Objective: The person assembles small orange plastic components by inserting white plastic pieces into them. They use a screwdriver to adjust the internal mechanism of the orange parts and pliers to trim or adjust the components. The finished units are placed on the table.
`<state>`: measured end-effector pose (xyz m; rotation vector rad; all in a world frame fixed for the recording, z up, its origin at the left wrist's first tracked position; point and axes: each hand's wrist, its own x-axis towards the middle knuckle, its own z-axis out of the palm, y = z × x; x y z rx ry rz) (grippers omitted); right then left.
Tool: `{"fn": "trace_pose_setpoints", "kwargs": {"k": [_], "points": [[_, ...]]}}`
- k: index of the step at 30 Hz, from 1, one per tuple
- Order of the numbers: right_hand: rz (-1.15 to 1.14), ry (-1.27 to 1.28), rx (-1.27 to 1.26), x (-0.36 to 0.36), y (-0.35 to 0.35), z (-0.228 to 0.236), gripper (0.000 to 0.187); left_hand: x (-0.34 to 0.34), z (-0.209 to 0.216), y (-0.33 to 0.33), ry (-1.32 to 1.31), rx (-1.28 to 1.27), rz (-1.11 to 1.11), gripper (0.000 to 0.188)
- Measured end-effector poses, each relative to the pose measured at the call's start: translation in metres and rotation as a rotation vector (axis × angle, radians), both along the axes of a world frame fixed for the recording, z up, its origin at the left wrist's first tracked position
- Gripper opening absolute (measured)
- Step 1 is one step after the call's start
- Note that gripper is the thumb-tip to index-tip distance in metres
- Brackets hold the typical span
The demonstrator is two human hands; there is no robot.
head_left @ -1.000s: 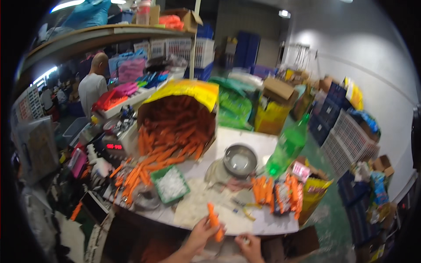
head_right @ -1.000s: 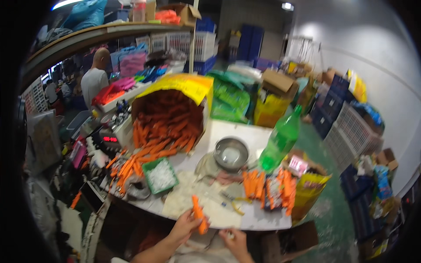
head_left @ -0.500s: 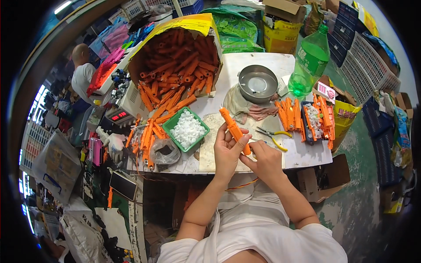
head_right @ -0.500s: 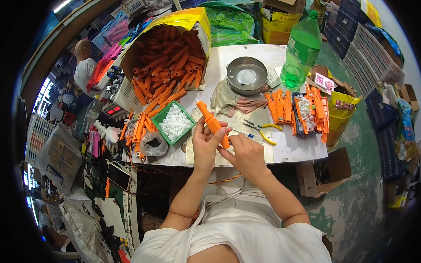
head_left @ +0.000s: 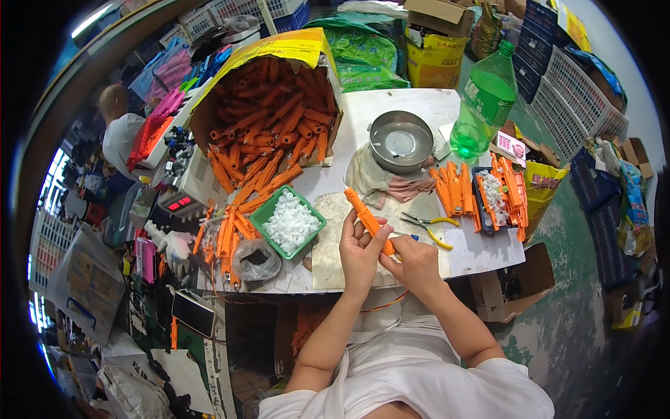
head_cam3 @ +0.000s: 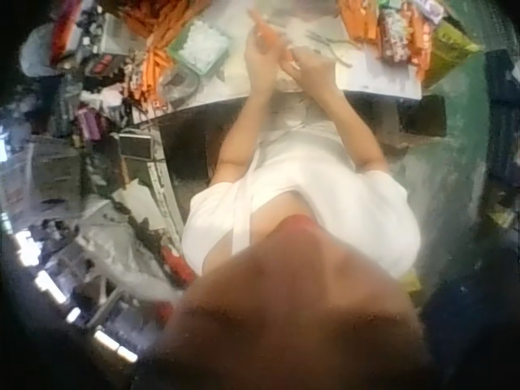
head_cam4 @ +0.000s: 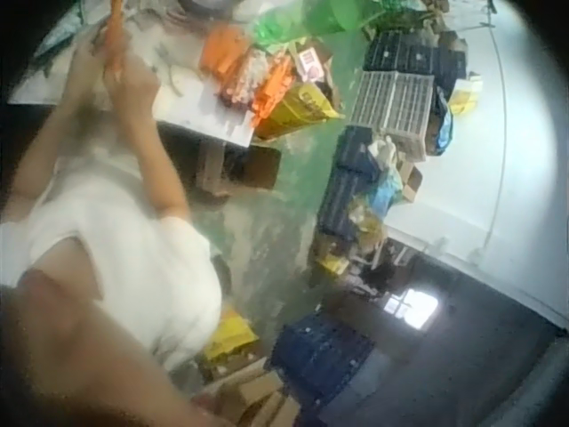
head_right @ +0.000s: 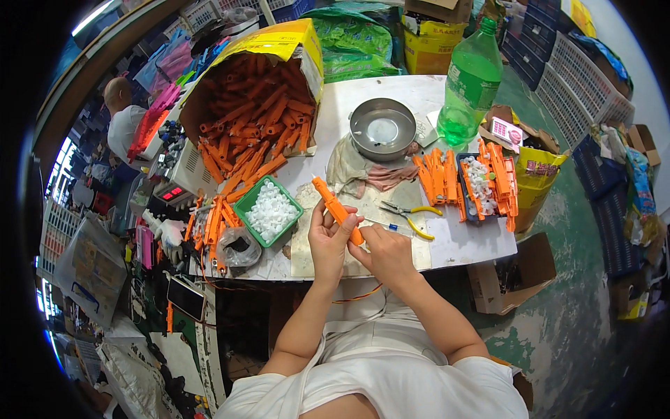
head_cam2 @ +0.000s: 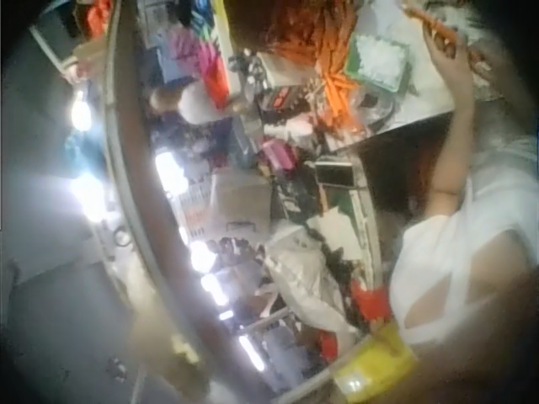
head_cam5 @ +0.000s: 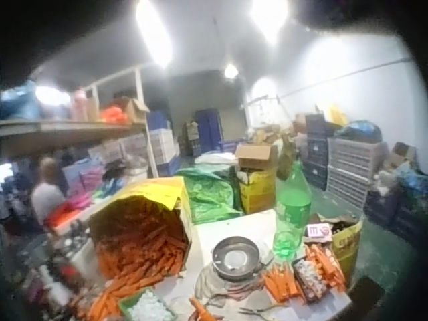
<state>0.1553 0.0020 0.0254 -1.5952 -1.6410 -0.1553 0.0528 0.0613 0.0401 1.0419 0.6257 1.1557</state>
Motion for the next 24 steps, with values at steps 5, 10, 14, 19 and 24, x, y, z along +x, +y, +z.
{"fn": "trace_pose_setpoints", "kwargs": {"k": [5,10,14,19,24], "points": [[-0.003,0.053,0.003,0.004,0.002,-0.006,0.024,0.000,-0.011,-0.001,0.000,0.019,-0.064,0.065],[-0.275,0.091,-0.076,0.045,0.017,-0.004,0.026,-0.009,-0.041,-0.012,0.318,0.318,0.078,0.060],[-0.393,0.027,-0.189,0.081,0.039,-0.013,0.033,-0.016,-0.057,-0.017,0.414,0.394,0.137,0.045],[-0.403,-0.001,-0.297,0.087,0.045,-0.021,0.039,-0.018,-0.050,-0.017,0.495,0.420,0.092,0.039],[-0.403,0.007,-0.301,0.084,0.045,-0.020,0.039,-0.026,-0.047,-0.020,0.184,0.374,0.154,0.032]]}}
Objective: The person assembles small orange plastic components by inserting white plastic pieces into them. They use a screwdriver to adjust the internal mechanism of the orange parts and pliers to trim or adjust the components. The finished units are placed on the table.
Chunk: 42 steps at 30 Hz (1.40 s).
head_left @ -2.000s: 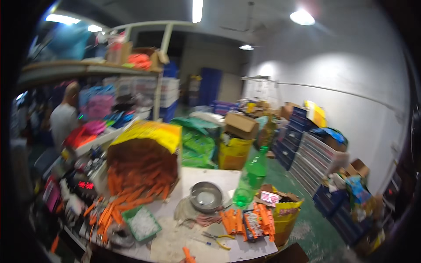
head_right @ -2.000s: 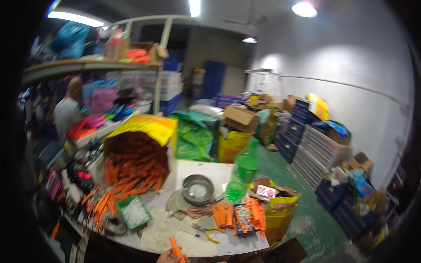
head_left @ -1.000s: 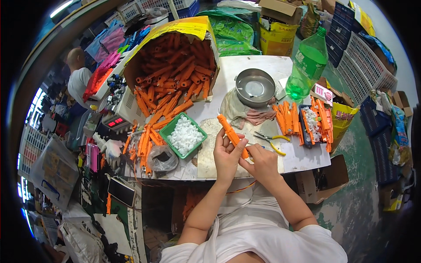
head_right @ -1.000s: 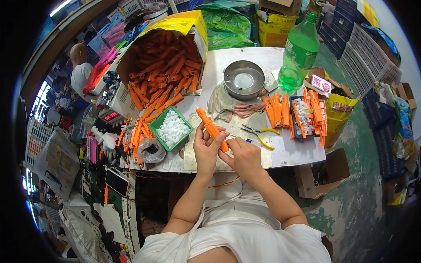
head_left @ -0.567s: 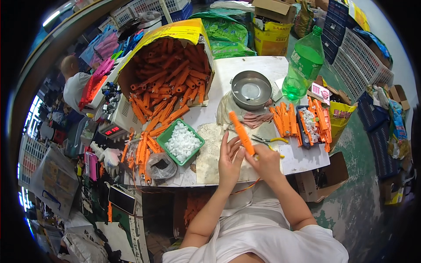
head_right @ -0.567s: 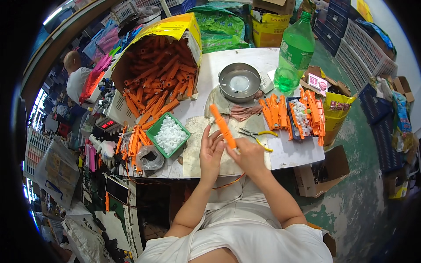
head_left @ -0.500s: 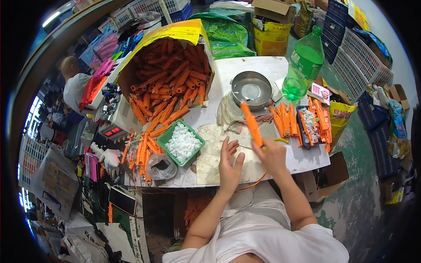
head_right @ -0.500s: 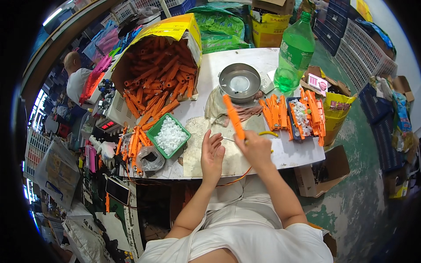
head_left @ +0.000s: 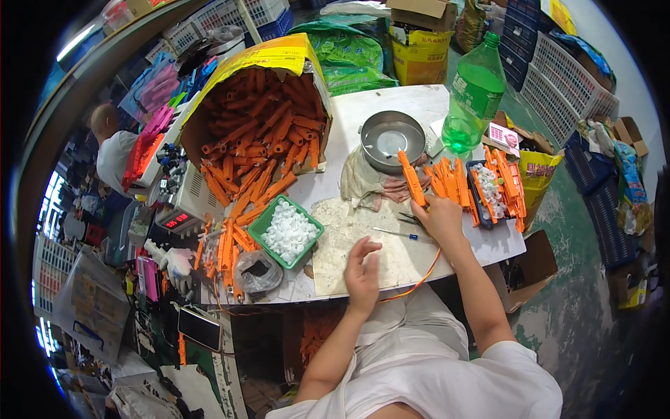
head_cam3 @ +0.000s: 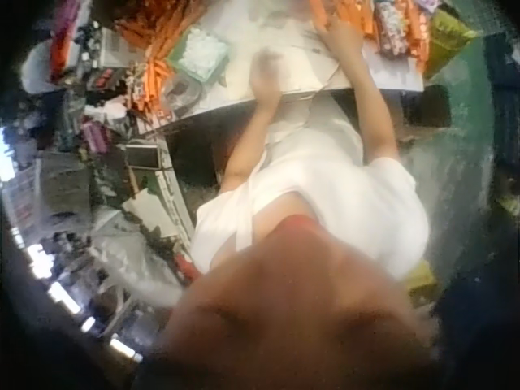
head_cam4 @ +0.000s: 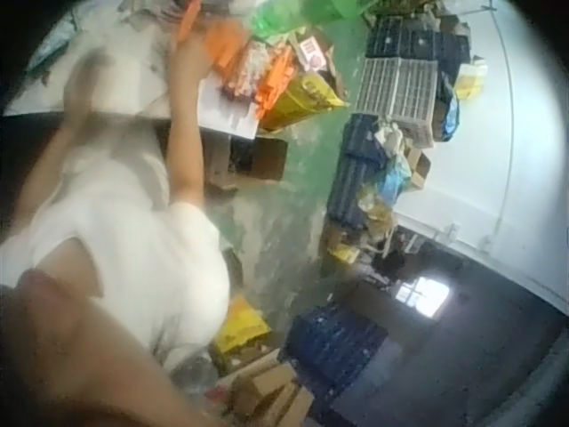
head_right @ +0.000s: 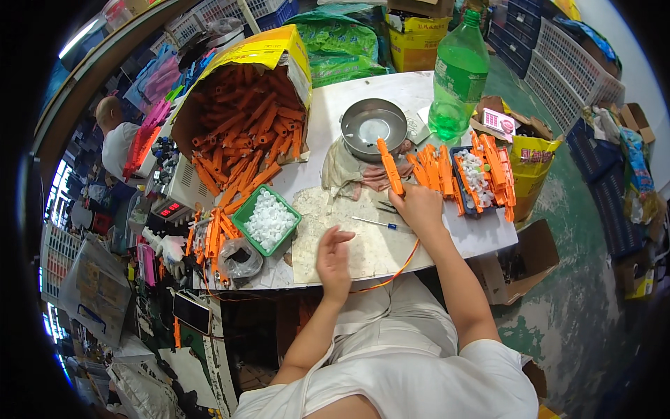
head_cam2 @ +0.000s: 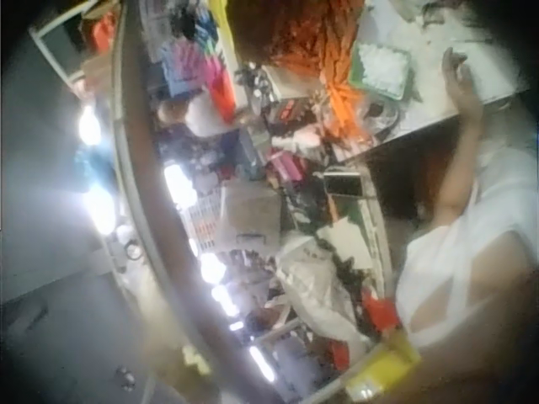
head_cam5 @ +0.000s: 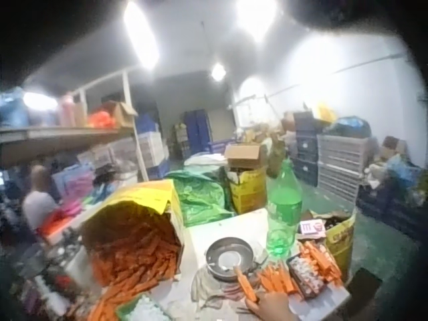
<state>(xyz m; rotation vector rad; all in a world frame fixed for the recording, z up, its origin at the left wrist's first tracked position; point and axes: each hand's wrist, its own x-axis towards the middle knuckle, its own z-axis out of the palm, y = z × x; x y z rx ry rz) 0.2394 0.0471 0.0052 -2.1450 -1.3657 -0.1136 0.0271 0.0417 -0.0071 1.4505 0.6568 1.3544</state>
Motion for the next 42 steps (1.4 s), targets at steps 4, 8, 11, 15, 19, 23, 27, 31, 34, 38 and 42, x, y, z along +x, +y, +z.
{"fn": "trace_pose_setpoints", "kwargs": {"k": [4,8,11,15,19,23,27,31,34,38,42], "points": [[0.020,-0.004,0.049,0.004,-0.002,0.001,0.036,-0.053,0.092,0.008,-0.477,0.370,0.191,0.029],[0.055,0.017,0.016,0.003,0.003,0.010,0.035,-0.125,0.227,-0.003,-0.551,1.010,0.058,0.030],[0.046,0.011,-0.003,0.000,0.000,0.009,0.038,-0.142,0.262,-0.021,-0.469,1.134,-0.097,0.030],[0.035,0.033,-0.026,0.000,-0.002,0.014,0.035,-0.158,0.263,-0.036,-0.404,1.107,-0.130,0.030],[0.020,0.012,-0.076,0.001,-0.002,0.017,0.034,-0.172,0.257,-0.044,-0.391,1.070,-0.104,0.031],[0.023,-0.008,-0.060,0.002,-0.005,0.017,0.035,-0.183,0.258,-0.056,-0.384,1.056,-0.063,0.031],[0.014,-0.004,-0.038,0.001,-0.003,0.015,0.037,-0.188,0.257,-0.065,-0.378,1.055,-0.025,0.031],[0.023,-0.001,-0.013,-0.002,0.001,0.011,0.036,-0.194,0.253,-0.077,-0.389,1.066,0.007,0.032],[0.018,-0.018,-0.030,0.000,-0.001,0.015,0.034,-0.197,0.250,-0.082,-0.416,1.081,0.021,0.032],[0.008,-0.034,-0.039,-0.001,-0.001,0.013,0.035,-0.204,0.248,-0.090,-0.416,1.085,0.042,0.032],[-0.001,-0.041,0.013,0.002,0.002,0.004,0.039,-0.214,0.249,-0.097,-0.395,1.075,0.074,0.033]]}}
